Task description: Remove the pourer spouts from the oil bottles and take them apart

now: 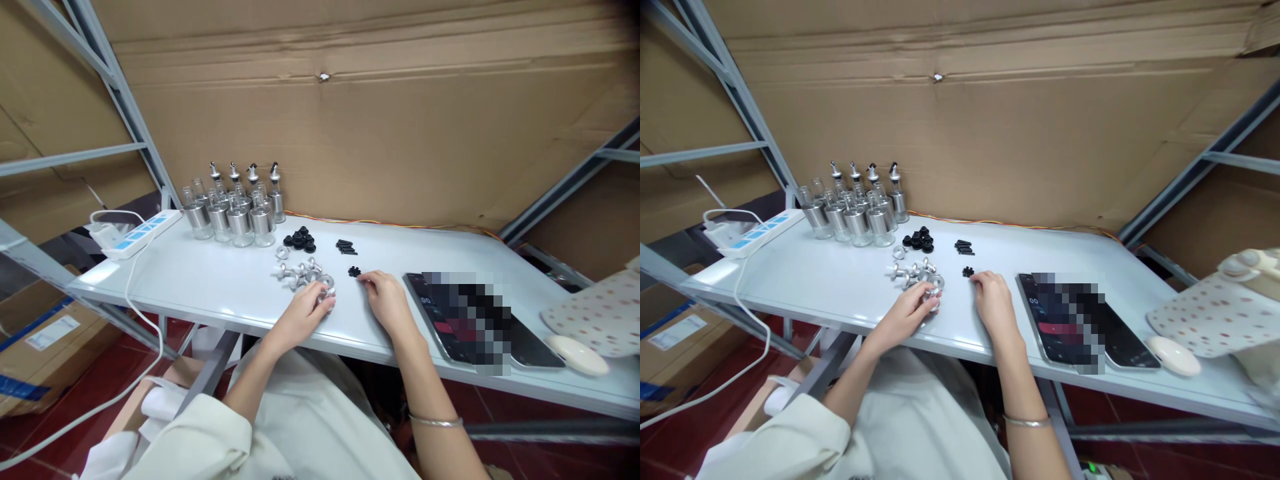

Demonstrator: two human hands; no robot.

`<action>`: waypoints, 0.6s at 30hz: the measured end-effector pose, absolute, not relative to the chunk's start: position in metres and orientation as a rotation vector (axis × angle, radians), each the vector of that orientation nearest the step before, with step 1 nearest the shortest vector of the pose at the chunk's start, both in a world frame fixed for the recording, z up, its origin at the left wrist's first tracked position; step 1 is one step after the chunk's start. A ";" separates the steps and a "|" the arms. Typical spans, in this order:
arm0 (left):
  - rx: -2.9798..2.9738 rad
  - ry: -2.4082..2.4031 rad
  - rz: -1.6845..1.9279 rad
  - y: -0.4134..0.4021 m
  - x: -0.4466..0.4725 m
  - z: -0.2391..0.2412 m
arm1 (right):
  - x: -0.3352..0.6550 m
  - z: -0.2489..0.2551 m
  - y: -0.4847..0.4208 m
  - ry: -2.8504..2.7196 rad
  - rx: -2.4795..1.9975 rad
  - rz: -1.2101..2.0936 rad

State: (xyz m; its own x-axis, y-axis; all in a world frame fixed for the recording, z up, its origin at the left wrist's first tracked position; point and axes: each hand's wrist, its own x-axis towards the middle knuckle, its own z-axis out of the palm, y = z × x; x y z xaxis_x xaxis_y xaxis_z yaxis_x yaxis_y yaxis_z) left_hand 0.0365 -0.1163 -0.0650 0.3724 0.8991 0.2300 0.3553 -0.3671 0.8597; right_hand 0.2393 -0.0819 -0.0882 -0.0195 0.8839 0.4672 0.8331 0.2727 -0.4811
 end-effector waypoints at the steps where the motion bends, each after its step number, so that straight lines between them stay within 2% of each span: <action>1: 1.846 1.074 0.953 -0.116 0.037 -0.066 | 0.237 -0.084 -0.085 -1.823 -1.519 0.127; 5: 1.579 0.992 0.997 -0.115 0.038 -0.070 | 0.216 -0.068 -0.104 -1.748 -1.324 0.379; 10: 1.559 0.983 0.983 -0.114 0.038 -0.073 | 0.191 -0.063 -0.120 -1.828 -1.227 0.716; 18: 1.454 0.934 1.204 -0.115 0.034 -0.071 | 0.193 -0.067 -0.120 -1.705 -1.190 0.819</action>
